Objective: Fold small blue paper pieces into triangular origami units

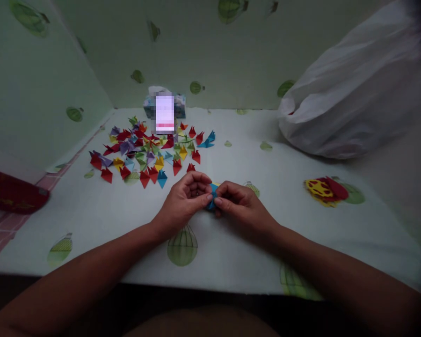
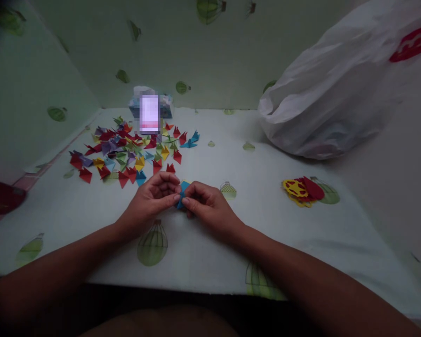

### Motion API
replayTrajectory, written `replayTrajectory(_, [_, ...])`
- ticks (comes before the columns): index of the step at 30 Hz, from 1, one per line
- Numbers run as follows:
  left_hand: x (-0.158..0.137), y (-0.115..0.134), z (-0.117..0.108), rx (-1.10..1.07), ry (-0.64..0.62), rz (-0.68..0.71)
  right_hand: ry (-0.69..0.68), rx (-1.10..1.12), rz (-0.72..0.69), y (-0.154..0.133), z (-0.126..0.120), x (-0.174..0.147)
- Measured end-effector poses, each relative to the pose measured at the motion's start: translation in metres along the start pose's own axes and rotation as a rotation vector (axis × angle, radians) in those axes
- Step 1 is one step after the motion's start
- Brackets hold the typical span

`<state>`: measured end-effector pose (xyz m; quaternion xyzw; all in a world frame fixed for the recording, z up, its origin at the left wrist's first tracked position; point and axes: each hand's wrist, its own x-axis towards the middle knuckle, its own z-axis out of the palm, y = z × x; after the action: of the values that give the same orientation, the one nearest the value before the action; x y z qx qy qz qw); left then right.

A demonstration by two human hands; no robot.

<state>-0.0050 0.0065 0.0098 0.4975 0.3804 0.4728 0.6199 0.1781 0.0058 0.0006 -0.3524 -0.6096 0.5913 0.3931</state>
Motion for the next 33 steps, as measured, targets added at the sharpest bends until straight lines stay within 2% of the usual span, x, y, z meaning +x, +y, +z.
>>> replayTrajectory(6, [0.0020, 0.0033, -0.0007, 0.079, -0.011, -0.017, -0.020, -0.050, -0.028, -0.0024, -0.0015, 0.0000])
replayTrajectory(17, [0.0041, 0.0068, -0.0080, 0.186, -0.083, -0.168, -0.034, -0.204, -0.052, -0.0063, -0.0033, 0.0017])
replayTrajectory(22, [0.0037, 0.0096, -0.0057, 0.309, -0.089, -0.087, -0.002, -0.280, -0.026, -0.0060, -0.0027, 0.0021])
replayTrajectory(29, [0.0026, 0.0071, -0.0042, 0.380, -0.072, -0.040, 0.087, -0.431, -0.109, -0.0032, 0.0019, 0.0005])
replayTrajectory(33, [0.0034, 0.0072, -0.0056, 0.357, -0.067, -0.030, 0.074, -0.387, -0.097, -0.0030, 0.0027, 0.0003])
